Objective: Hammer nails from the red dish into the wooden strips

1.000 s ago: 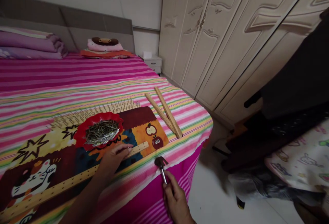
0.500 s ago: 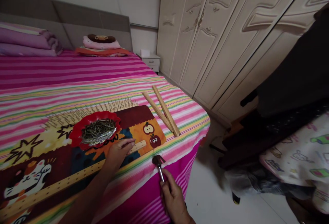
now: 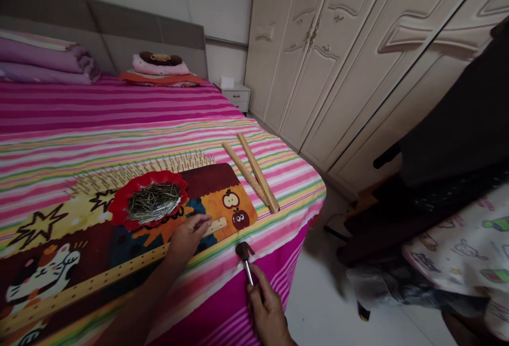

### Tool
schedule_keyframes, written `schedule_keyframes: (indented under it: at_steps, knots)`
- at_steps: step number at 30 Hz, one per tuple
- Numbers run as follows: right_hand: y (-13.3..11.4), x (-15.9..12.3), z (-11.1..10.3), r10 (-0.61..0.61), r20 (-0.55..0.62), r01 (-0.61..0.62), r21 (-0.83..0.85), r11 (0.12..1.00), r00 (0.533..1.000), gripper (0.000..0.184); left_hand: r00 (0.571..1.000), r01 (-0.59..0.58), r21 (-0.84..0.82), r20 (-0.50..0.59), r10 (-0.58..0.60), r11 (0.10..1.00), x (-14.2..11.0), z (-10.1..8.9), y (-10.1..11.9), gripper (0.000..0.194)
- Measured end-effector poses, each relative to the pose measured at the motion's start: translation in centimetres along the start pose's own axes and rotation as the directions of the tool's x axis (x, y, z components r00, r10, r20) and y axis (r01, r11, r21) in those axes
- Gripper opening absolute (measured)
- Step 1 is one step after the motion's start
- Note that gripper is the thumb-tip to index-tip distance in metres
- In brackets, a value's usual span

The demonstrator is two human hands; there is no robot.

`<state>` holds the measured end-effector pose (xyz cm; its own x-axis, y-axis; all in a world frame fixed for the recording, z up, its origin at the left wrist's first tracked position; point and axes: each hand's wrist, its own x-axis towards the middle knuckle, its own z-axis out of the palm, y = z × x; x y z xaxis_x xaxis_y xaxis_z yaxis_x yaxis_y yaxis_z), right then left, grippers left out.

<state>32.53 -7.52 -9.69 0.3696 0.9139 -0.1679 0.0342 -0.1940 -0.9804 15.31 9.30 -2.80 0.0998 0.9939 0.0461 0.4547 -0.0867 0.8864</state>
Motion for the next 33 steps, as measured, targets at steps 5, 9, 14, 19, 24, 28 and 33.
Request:
schedule_keyframes:
  at_steps: [5,9,14,19,24,28,33]
  knots:
    - [-3.0,-0.5,0.4,0.032,0.104,-0.032,0.006,0.999,0.994,0.053,1.0,0.002,0.024,0.015,-0.002,1.0,-0.2,0.2,-0.3,0.018]
    - [-7.1,0.3,1.2,-0.011,0.213,0.016,-0.018,1.0,0.977,0.049,0.997,-0.07,0.08,0.02,0.069,0.994,-0.4,0.1,-0.6,0.019]
    - [-11.5,1.6,3.2,-0.055,0.227,0.06,-0.016,0.998,0.972,0.047,0.99,-0.139,0.115,0.034,0.136,0.984,-0.6,0.3,-1.2,0.018]
    - [-11.9,2.7,4.5,-0.152,0.265,0.176,-0.069,0.982,0.952,0.045,0.988,-0.156,0.111,0.025,0.154,0.981,-0.6,0.4,-1.1,0.018]
    - [-11.2,2.7,4.5,-0.093,0.255,0.108,-0.043,0.993,0.962,0.046,0.991,-0.136,0.14,0.025,0.133,0.981,-0.5,0.3,-1.0,0.018]
    - [-10.4,1.3,2.6,-0.093,0.252,0.127,-0.124,0.984,0.963,0.046,0.99,-0.141,0.132,0.016,0.14,0.981,-0.6,0.3,-1.1,0.016]
    - [-5.6,0.5,-0.8,-0.084,0.256,0.158,-0.282,0.946,0.963,0.046,0.988,-0.15,0.122,-0.003,0.151,0.981,-0.9,0.7,-1.2,0.014]
